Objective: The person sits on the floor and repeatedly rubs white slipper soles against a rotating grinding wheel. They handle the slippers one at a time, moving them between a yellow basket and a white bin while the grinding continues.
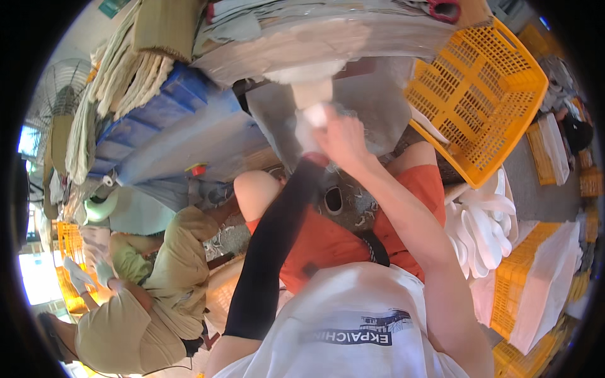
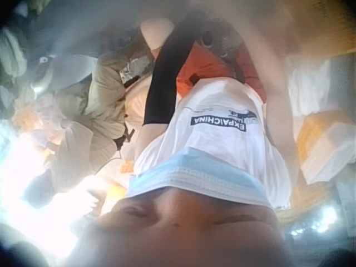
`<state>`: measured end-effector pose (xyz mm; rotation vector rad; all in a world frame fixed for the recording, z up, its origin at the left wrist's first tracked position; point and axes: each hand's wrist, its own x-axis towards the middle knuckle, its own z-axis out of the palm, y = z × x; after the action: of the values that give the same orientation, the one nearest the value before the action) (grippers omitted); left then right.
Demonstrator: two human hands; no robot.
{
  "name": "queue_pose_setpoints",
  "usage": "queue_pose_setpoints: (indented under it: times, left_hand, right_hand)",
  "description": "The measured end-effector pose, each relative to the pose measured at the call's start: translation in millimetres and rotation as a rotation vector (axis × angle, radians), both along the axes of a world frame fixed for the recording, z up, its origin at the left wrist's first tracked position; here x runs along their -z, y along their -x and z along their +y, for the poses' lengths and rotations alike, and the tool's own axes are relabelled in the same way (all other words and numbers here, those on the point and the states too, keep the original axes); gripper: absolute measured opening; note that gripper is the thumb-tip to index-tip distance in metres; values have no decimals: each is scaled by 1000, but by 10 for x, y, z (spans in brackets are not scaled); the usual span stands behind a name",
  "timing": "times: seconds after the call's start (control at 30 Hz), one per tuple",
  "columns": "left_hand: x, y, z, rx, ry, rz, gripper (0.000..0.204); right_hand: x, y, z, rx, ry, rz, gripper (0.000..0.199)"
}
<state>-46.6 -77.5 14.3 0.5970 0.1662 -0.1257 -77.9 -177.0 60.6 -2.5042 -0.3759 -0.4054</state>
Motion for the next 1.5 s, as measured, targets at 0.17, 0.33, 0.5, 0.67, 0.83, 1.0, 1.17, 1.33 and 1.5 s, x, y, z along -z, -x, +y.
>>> queue_pose_setpoints:
  times: [0.17,0.33,0.5,0.67,0.83,1.0,1.17,1.33,1.5]
  left_hand:
    - [175,-108,-57,-32,30,9,46]
    - [11,-269,17,7,47,20,47]
    - [-88,-216,34,44,57,13,48]
    - [-240,145,94,35,38,45,48]
    - [-153,29,15,49,12,33,49]
    - [88,-261,-73,64,33,22,50]
    - [-172,-197,-33,94,53,50,50]
    - [-386,227,205,53,61,80,51]
    - [-329,190,369,48,20,95,61]
  right_hand:
    - [-320,195,-47,-28,-49,-100,53]
    - [-709,420,11,-158,-171,228,65]
    - [-771,587,-147,-82,-49,219,25]
    - [-872,963,-309,-158,-149,91,32]
    - [-319,292,19,-47,-202,-89,24]
    - [426,-84,55,25,-65,65,39]
    - [-84,41,-182,-287,-466,387,72]
    - [-701,504,-727,-271,-644,846,78]
    - [-921,899,-593,-181,-527,556,68]
